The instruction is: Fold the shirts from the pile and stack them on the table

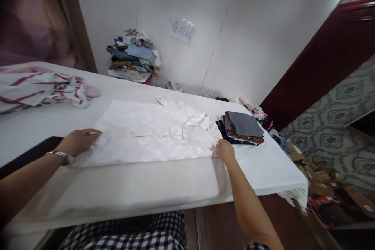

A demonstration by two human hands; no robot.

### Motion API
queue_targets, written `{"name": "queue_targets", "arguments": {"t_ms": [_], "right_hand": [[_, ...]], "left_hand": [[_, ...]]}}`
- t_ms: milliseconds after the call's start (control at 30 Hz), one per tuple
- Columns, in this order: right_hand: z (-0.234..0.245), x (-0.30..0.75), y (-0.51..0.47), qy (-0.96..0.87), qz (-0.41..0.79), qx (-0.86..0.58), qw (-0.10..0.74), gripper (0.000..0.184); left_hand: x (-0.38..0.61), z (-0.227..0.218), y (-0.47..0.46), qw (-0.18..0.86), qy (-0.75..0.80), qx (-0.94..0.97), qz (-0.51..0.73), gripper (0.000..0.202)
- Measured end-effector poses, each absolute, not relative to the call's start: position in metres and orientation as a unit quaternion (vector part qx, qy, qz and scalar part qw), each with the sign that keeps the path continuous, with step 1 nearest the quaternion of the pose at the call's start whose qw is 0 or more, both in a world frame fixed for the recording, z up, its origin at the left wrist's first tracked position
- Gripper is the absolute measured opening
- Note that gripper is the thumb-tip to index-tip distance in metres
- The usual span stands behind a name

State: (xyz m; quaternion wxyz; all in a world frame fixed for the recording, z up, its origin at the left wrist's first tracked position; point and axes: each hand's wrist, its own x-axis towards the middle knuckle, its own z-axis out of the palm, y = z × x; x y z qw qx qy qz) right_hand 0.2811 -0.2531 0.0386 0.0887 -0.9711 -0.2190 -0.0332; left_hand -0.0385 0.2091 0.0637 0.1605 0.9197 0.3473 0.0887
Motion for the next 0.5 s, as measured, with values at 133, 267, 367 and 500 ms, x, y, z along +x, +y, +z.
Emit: {"name": "queue_targets", "arguments": {"t_ms": [133, 267, 367, 500], "right_hand": [[0.053, 0.271, -0.215, -0.302, -0.055, -0.929, 0.206, 0.027], [0.060, 0.257, -0.154, -0.315, 0.049, -0.919, 0.233, 0.033], [0.059, 0.254, -0.115, -0.265, 0.082, -0.941, 0.192, 0.040], [0.051, 0.262, -0.092, -0.238, 0.098, -0.936, 0.239, 0.025]], "left_hand": [[-0.044, 0.066, 0.202, 0.246, 0.421, 0.870, 0.064, 0.047], [-0.049, 0.074, 0.195, 0.302, 0.458, 0.831, 0.090, 0.049], [-0.053, 0.076, 0.193, 0.309, 0.461, 0.824, 0.110, 0.048], [-0.055, 0.074, 0.194, 0.334, 0.470, 0.807, 0.130, 0.048]]}}
